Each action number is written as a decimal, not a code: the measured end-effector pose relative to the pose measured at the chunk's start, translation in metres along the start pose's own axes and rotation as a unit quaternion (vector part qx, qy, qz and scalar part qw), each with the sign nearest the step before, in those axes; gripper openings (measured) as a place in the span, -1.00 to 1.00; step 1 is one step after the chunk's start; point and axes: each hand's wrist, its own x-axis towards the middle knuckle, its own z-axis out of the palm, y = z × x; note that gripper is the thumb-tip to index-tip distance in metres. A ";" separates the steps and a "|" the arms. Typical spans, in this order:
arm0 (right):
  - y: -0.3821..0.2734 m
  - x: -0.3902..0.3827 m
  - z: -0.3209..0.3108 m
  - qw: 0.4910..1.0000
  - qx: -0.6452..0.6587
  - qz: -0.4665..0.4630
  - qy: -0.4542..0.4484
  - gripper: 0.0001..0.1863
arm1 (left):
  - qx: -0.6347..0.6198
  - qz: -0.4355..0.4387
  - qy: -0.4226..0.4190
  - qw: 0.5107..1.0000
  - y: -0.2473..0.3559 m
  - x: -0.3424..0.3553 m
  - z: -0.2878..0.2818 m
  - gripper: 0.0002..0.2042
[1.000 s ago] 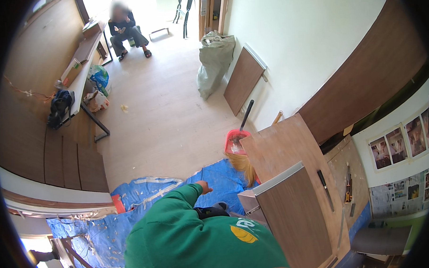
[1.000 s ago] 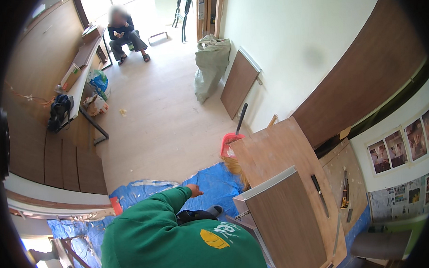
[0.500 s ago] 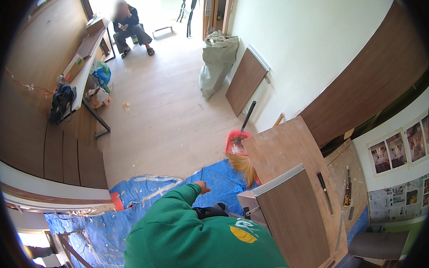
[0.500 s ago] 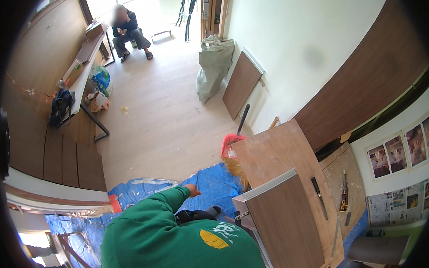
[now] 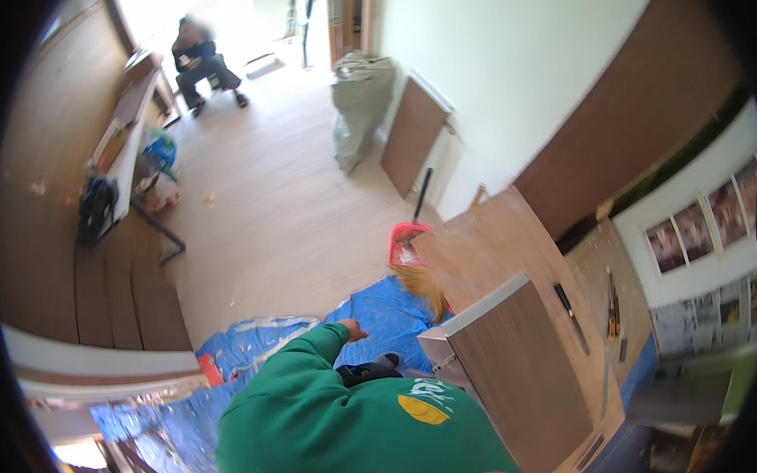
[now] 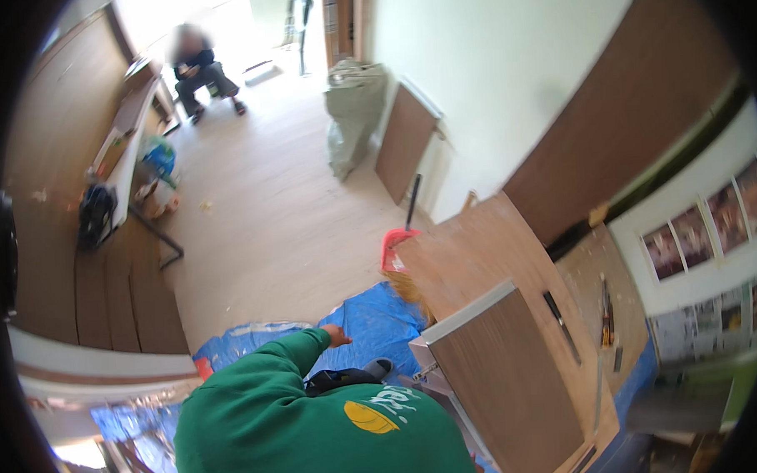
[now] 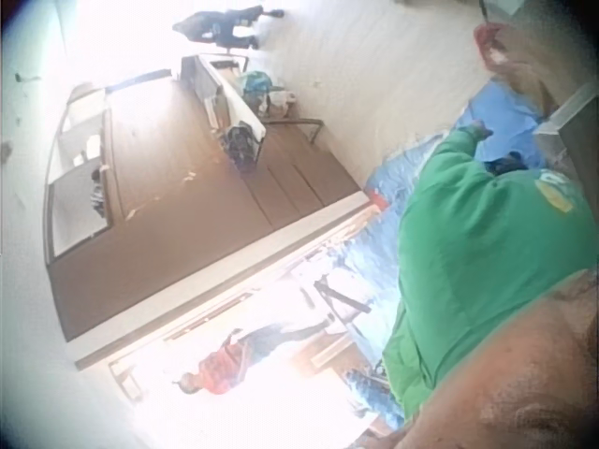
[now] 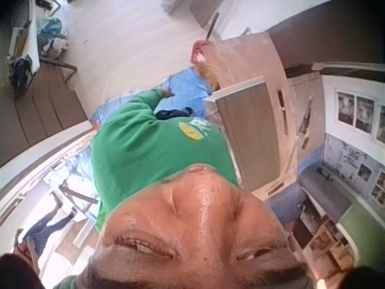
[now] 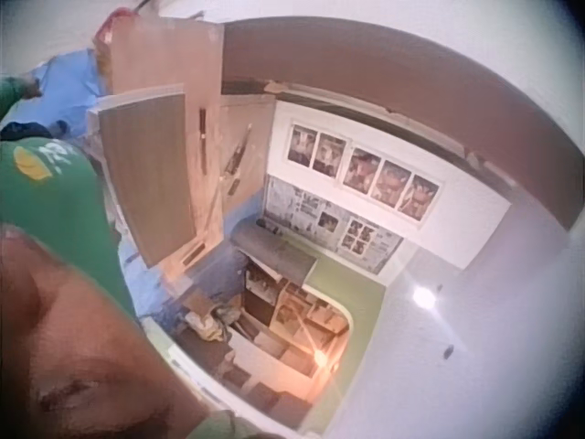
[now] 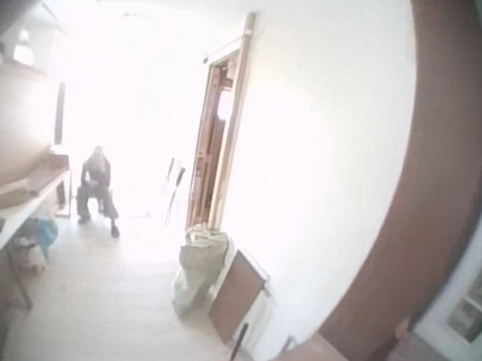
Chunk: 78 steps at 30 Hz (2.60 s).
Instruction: The person trims the edge of a wooden panel using a utility knife and a metal straightedge. They repeatedly reposition the panel and the straightedge to guide the knife along the edge, removing excess material.
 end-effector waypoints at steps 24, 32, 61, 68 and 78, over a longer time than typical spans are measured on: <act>0.251 -0.188 0.083 0.980 -0.028 0.199 0.006 -0.54 | -0.136 0.096 -0.203 0.965 0.118 0.098 -0.067 -0.51; 0.223 -0.114 -0.023 0.920 0.329 0.087 0.193 -0.55 | -0.160 0.077 0.005 0.984 0.167 0.043 -0.042 -0.43; 0.149 -0.001 -0.154 0.974 0.147 -0.167 -0.037 -0.66 | -0.067 0.174 0.258 0.948 0.296 -0.048 0.087 -0.58; 0.156 0.060 -0.166 0.990 0.124 -0.063 -0.033 -0.65 | -0.076 0.063 0.254 0.962 0.293 -0.076 0.094 -0.62; 0.210 0.161 -0.192 0.723 -0.465 -0.511 0.026 -0.79 | -0.051 0.104 0.265 0.957 0.309 -0.055 0.080 -0.61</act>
